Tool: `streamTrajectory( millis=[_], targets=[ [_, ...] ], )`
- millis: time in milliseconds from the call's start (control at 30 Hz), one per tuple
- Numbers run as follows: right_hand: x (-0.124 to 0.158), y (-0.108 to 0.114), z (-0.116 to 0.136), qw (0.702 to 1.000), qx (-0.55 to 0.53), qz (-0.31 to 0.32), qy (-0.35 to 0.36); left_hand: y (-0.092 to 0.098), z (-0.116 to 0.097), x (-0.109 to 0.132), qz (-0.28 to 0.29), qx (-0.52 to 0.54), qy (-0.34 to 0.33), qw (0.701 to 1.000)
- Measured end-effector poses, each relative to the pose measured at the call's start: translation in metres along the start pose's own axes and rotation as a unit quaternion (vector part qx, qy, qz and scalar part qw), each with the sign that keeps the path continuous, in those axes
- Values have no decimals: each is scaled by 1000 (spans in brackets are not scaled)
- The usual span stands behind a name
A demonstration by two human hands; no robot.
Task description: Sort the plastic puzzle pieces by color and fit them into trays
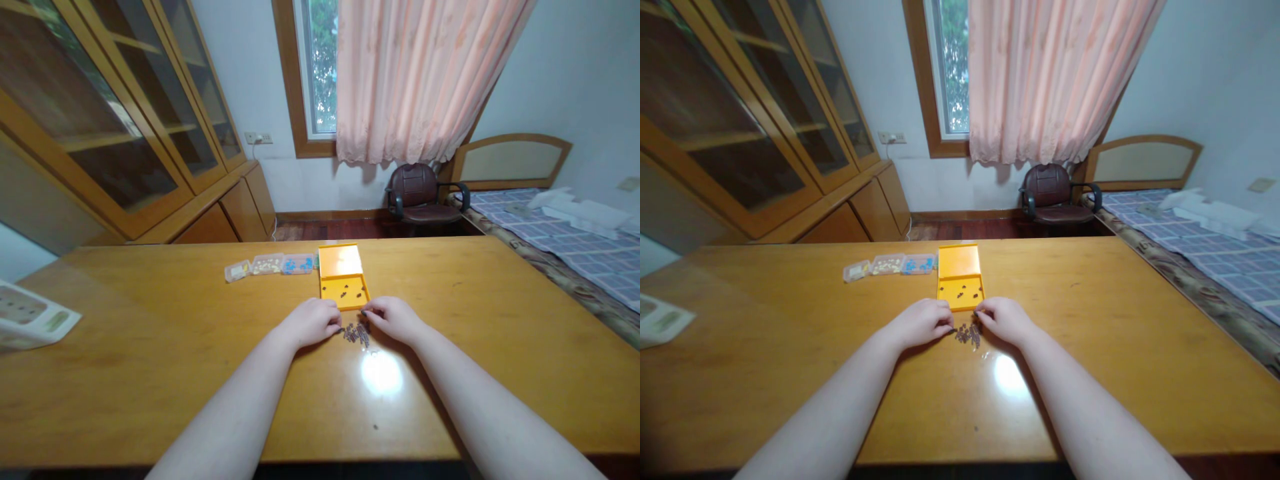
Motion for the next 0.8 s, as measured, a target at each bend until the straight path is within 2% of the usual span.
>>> streamTrajectory(
  millis=[100,267,367,467,533,600,733,800],
  targets=[
    [1,-5,2,999,-8,30,15,1,-1,0,-2,-2,-2,1000],
    [1,-7,1,999,-12,35,16,5,0,-1,-18,-12,1,1000],
    [-1,-6,1,1000,-8,28,8,9,6,-1,-58,-17,19,998],
    [-1,-5,0,1000,-10,20,1,17,19,-1,-122,-33,73,989],
    [-1,-5,0,1000,-16,21,0,21,25,0,-144,-39,102,984],
    [-1,-6,0,999,-21,25,1,20,23,0,-130,-33,91,987],
    [2,-8,3,999,-22,39,9,8,3,-1,-40,-3,2,999],
    [2,-9,4,999,-18,42,12,2,-2,-1,-11,-1,-12,1000]
  ],
)
Point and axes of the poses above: each hand's wrist, its own x-axis away from the middle knuckle, its own y-axis out of the back of the hand, z = x × y, the point moved 7 cm from there along -x, towards the middle knuckle, and after that the axes turned 8 degrees about -z, right-handed, at the moved point
